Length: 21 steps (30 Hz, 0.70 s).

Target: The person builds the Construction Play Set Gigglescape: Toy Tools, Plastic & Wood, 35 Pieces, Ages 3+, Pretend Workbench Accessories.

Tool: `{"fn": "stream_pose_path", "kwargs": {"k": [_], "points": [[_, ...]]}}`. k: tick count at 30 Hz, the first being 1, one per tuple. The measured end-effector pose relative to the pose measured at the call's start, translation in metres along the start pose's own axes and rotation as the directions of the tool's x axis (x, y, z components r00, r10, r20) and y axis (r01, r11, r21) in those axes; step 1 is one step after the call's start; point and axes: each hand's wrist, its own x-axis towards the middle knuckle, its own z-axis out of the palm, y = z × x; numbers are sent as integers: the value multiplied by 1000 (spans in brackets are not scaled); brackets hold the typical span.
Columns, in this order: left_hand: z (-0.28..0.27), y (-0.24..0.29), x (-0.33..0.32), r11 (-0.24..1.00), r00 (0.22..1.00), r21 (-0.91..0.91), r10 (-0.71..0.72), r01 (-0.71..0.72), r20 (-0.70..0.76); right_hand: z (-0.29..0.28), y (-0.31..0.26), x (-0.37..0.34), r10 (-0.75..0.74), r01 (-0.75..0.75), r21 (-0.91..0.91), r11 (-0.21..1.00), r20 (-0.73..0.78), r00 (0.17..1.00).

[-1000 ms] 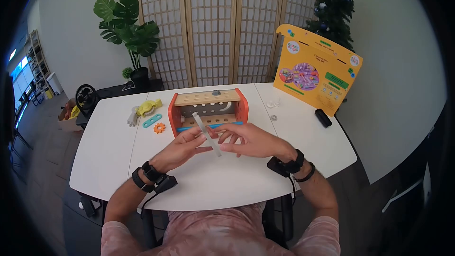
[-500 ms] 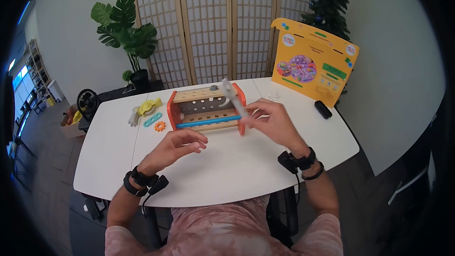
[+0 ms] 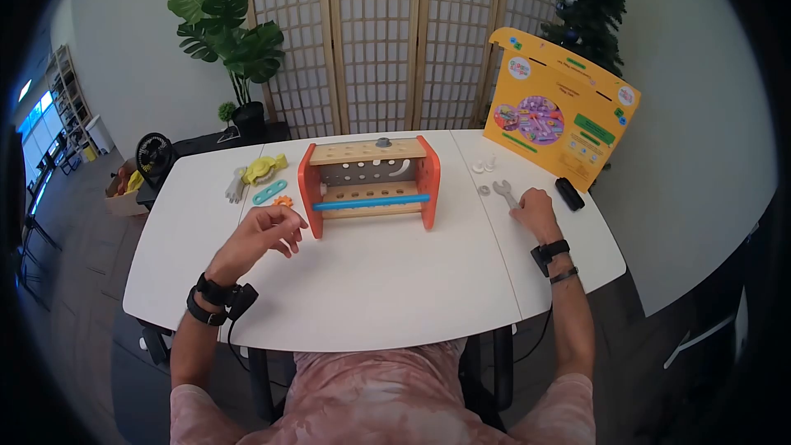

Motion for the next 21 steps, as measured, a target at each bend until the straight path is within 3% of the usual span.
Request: {"fn": "stream_pose_path", "kwargs": {"k": [4, 6, 8, 10, 12, 14, 16, 17, 21], "points": [[-5, 17, 12, 997, 984, -72, 24, -37, -178, -10, -25, -1, -142, 132, -103, 986, -104, 984], [-9, 24, 22, 997, 976, -46, 48, -59, -213, -20, -64, 4, -149, 160, 61, 985, -155, 977], [-12, 27, 38, 996, 935, -36, 69, -86, -348, -51, -119, -2, -74, -35, 455, 890, 218, 973], [-11, 21, 55, 996, 915, -4, 83, -92, -395, -44, -147, 3, -169, -107, 701, 705, 312, 935], [-5, 17, 67, 999, 899, 37, 26, -11, -437, -43, -176, 3, -203, -119, 745, 656, 326, 923], [-6, 7, 75, 999, 915, 20, -31, 42, -403, -43, -194, 4, -241, -133, 785, 605, 340, 909], [-1, 12, 72, 985, 972, -109, -151, 132, -183, -44, -204, 3, -223, -165, 765, 623, 376, 900], [-2, 14, 71, 982, 973, -112, -167, 150, -162, -49, -205, 0, -229, -194, 780, 595, 396, 889], [-5, 5, 65, 992, 988, -107, -81, 66, -135, -57, -198, -6, -275, -222, 779, 587, 450, 849]]}}
